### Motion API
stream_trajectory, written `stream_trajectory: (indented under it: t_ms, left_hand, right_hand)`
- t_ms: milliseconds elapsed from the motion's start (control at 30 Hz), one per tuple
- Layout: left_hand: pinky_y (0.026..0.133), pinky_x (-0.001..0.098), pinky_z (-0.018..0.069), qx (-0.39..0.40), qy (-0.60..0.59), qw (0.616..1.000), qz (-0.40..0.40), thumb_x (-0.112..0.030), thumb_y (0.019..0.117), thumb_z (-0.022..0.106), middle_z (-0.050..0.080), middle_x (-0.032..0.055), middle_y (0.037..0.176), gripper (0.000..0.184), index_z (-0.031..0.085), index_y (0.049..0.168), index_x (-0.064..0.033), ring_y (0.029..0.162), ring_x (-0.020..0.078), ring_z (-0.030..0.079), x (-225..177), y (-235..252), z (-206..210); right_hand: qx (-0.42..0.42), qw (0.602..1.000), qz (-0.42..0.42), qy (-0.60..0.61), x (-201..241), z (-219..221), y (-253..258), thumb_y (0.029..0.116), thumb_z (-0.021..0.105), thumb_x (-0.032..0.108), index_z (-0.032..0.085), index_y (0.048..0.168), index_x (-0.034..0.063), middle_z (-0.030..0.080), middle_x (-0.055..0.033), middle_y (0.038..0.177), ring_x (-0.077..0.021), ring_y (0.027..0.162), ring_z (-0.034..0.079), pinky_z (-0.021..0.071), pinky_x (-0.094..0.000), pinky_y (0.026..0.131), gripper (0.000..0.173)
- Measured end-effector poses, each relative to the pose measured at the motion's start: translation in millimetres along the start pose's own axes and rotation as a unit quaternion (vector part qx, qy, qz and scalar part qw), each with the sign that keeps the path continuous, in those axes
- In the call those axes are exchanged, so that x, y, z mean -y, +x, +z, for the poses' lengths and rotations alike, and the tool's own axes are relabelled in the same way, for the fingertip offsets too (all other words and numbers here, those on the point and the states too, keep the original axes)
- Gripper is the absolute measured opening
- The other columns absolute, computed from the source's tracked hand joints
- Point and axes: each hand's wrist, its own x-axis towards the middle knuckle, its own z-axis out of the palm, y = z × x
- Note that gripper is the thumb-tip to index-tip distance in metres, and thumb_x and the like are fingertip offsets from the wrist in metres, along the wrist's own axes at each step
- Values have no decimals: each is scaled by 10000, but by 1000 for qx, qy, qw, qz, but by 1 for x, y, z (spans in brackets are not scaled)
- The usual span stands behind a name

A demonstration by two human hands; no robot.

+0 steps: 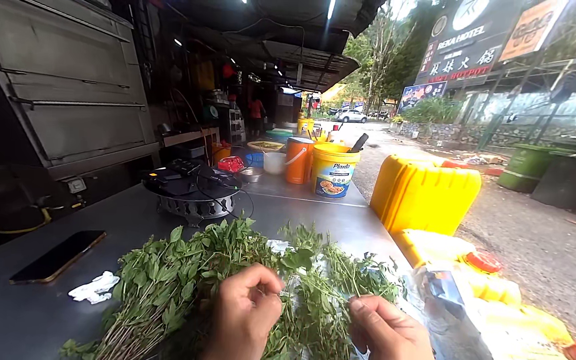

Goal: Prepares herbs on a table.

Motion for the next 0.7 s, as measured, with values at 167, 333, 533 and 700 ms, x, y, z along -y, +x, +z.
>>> stream_trajectory:
  t_ms: [167,333,533,700]
  left_hand:
    - [630,312,593,73,-57,976,-197,-120,844,624,755,65,911,165,728,956,-56,740,157,713,-8,-4,16]
    - [642,262,568,68,-141,958,-238,-55,908,674,739,48,868,56,716,925,-21,712,100,676,-8,-12,30]
    - [504,319,472,-10,234,972,-33,-118,799,611,575,-19,589,205,595,594,-114,548,89,569,5,-14,25]
    - [765,511,590,173,342,903,-194,-257,876,656,752,44,923,199,789,952,-130,854,218,723,-16,5,-8]
  right_hand:
    - [-9,990,128,53,4,2,1,973,483,12,688,752,31,692,-90,687,-110,510,577,455,-236,459,302]
    - [24,991,118,57,-2,7,-5,950,504,-3,700,752,42,695,-57,681,-92,544,599,486,-240,503,282]
    - [36,999,-27,-7,-12,8,-7,903,558,-16,683,711,99,651,28,653,-63,565,589,503,-256,542,257]
    - [16,983,-178,-48,-21,-4,5,917,596,-4,689,752,90,649,32,720,-64,616,596,524,-252,570,211]
